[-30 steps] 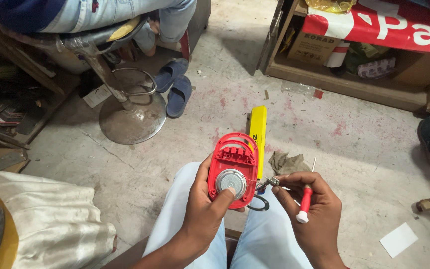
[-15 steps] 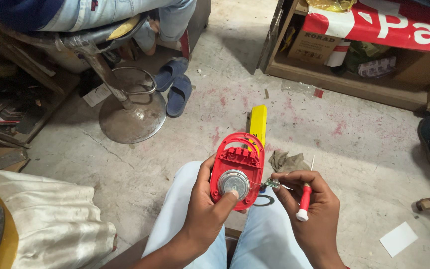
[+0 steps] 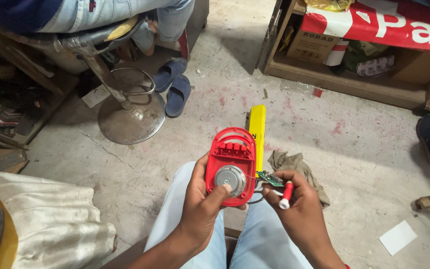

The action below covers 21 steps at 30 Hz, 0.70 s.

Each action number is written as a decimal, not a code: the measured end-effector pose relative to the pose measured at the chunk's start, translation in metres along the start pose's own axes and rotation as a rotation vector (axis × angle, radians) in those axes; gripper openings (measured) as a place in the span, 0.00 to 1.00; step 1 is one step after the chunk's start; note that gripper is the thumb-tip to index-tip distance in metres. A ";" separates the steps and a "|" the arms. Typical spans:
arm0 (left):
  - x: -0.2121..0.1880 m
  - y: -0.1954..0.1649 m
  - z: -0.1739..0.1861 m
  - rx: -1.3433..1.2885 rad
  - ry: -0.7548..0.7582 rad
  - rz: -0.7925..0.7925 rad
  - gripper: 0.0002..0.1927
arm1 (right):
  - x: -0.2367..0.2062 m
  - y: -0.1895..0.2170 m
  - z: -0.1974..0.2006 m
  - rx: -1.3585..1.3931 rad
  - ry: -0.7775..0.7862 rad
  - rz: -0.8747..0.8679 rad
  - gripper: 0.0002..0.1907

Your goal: The person holds a red plastic housing containing a small motor and a green circuit board. Using a red-handled screwdriver, they repeatedly probe and adjust connections on the circuit board and around the motor terminals. The person repositions the housing several times to access different points.

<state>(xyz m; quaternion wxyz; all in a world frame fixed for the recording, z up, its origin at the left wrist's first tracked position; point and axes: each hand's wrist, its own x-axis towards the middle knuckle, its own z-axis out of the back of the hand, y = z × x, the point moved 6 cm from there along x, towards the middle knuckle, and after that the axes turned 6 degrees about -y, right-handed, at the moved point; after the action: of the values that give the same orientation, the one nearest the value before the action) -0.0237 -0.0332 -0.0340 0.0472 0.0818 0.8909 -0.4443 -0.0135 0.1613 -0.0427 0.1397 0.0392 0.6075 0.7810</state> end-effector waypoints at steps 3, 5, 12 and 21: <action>0.001 0.000 0.001 -0.051 -0.012 0.036 0.34 | 0.001 -0.008 -0.001 0.016 0.038 -0.078 0.17; 0.002 -0.002 0.002 -0.071 -0.025 0.045 0.34 | 0.002 -0.011 0.001 0.009 0.050 -0.094 0.16; 0.007 -0.014 0.006 -0.088 -0.082 -0.003 0.34 | 0.001 -0.012 0.005 0.065 0.051 -0.039 0.12; 0.011 -0.020 0.010 0.015 -0.176 -0.063 0.35 | -0.002 0.004 0.006 0.307 0.042 -0.048 0.13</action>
<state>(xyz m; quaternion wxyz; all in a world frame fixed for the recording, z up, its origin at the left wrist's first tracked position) -0.0377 -0.0519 -0.0260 0.1110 0.0148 0.8820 -0.4578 -0.0109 0.1659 -0.0367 0.1380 0.0291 0.7231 0.6762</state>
